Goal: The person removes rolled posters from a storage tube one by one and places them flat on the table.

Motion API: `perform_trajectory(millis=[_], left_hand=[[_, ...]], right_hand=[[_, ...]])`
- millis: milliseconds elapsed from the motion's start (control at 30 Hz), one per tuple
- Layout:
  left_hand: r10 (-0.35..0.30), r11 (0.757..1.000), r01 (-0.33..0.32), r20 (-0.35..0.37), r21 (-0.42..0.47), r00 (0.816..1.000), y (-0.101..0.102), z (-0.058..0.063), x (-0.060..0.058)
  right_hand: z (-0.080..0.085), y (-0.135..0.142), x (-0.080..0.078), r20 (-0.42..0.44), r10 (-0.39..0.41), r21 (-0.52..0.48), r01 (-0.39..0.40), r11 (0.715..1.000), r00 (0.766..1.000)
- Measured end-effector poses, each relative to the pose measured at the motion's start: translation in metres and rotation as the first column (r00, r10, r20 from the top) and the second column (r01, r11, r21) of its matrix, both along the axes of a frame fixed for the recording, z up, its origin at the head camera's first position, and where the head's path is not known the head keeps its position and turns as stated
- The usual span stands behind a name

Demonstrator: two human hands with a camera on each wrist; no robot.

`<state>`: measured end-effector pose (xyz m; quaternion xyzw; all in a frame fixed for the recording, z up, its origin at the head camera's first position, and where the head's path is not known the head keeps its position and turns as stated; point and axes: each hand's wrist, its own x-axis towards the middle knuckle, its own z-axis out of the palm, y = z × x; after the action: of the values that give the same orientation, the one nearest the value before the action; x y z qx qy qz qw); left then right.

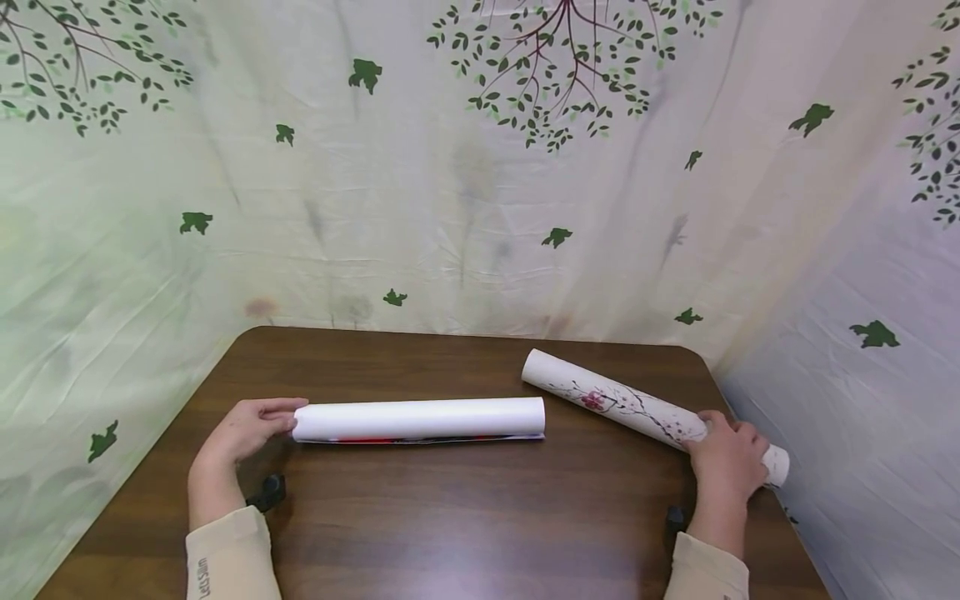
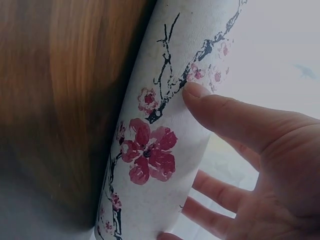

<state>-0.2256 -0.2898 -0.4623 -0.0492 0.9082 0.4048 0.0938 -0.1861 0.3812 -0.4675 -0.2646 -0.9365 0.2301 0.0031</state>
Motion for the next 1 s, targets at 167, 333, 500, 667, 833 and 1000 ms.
perform_trajectory(millis=[167,333,500,667,833,1000], left_hand=[[-0.003,1.0,0.003,-0.008,-0.02,1.0,0.002,0.0,-0.001],[-0.009,0.999,0.008,-0.021,-0.032,1.0,0.005,0.0,-0.003],[0.001,0.999,-0.002,-0.031,-0.034,1.0,0.007,-0.001,-0.005],[0.022,1.0,-0.023,-0.018,-0.02,1.0,0.012,-0.001,-0.007],[0.034,0.999,-0.034,-0.005,-0.009,0.999,0.016,-0.002,-0.008],[0.027,1.0,-0.028,-0.012,-0.009,1.0,0.019,-0.003,-0.01]], right_hand=[[0.001,-0.008,-0.007,-0.012,0.023,0.018,-0.023,1.0,1.0],[0.002,-0.014,-0.016,-0.02,0.049,0.027,-0.048,0.998,0.999],[0.003,-0.021,-0.025,-0.027,0.069,0.025,-0.068,0.997,0.997],[0.002,-0.029,-0.035,-0.029,0.091,0.027,-0.09,0.996,0.995],[-0.002,-0.036,-0.048,-0.044,0.127,0.044,-0.125,0.991,0.991],[-0.004,-0.042,-0.06,-0.052,0.164,0.064,-0.16,0.985,0.985]])
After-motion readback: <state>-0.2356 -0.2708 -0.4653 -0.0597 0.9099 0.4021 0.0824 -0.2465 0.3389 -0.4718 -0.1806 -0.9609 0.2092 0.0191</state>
